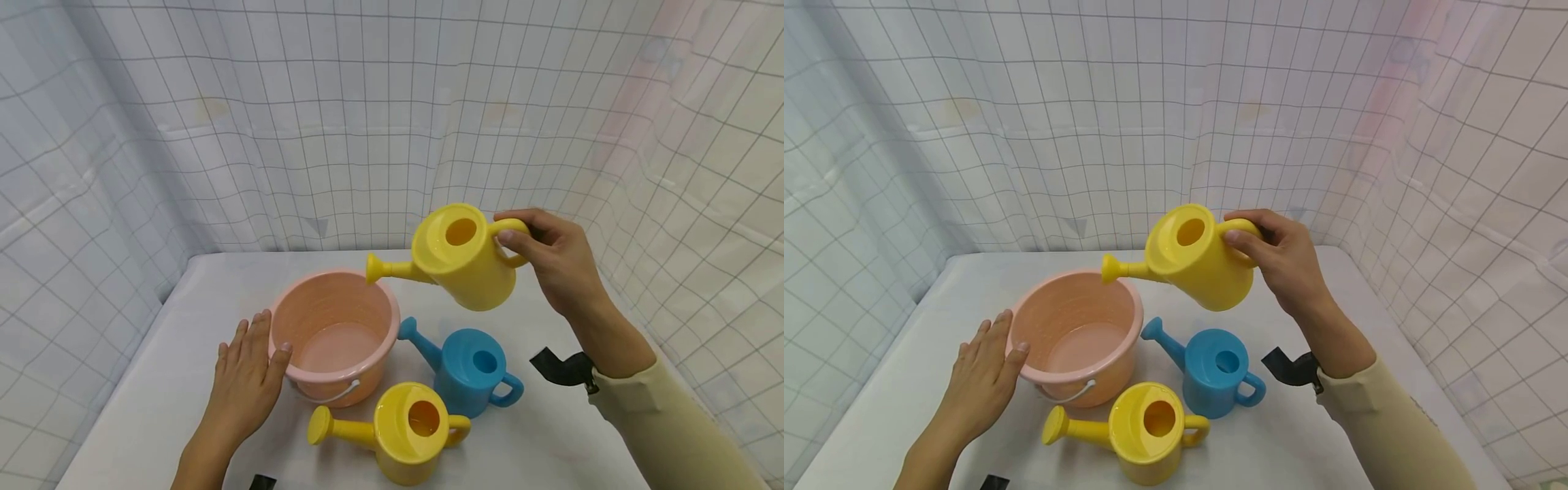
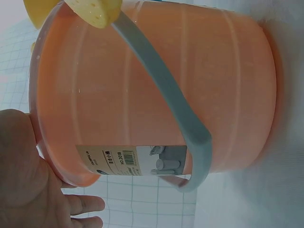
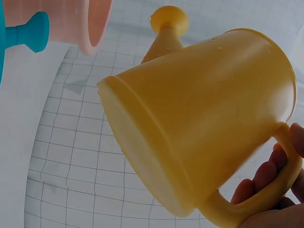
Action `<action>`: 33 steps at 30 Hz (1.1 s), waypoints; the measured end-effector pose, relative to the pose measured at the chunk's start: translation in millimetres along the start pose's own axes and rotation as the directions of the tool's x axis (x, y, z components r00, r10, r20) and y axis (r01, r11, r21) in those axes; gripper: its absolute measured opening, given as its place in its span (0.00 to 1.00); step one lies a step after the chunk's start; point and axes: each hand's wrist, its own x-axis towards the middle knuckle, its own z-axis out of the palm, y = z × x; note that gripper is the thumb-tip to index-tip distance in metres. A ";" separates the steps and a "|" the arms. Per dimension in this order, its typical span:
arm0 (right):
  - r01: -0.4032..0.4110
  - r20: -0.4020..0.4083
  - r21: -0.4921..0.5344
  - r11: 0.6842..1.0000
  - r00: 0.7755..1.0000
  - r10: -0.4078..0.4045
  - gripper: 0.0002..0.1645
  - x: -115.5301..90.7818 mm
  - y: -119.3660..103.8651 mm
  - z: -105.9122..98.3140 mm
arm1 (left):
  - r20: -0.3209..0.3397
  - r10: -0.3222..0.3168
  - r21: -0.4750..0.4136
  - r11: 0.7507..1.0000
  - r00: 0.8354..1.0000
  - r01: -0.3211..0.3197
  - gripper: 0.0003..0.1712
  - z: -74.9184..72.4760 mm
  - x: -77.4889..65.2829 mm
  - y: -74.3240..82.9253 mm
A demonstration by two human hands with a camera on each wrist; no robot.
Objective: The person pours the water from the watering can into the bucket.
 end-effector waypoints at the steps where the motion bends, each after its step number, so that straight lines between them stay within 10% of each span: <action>1: -0.001 -0.003 0.002 1.000 1.000 0.001 0.16 -0.6 1.0 -0.3 | 0.000 -0.001 0.001 1.000 1.000 0.001 0.39 0.1 -0.1 0.0; 33: -0.030 -0.233 0.221 0.975 0.969 0.083 0.15 -23.2 41.6 -16.1 | 0.006 0.005 -0.004 1.000 1.000 -0.005 0.39 -2.1 -0.2 -0.4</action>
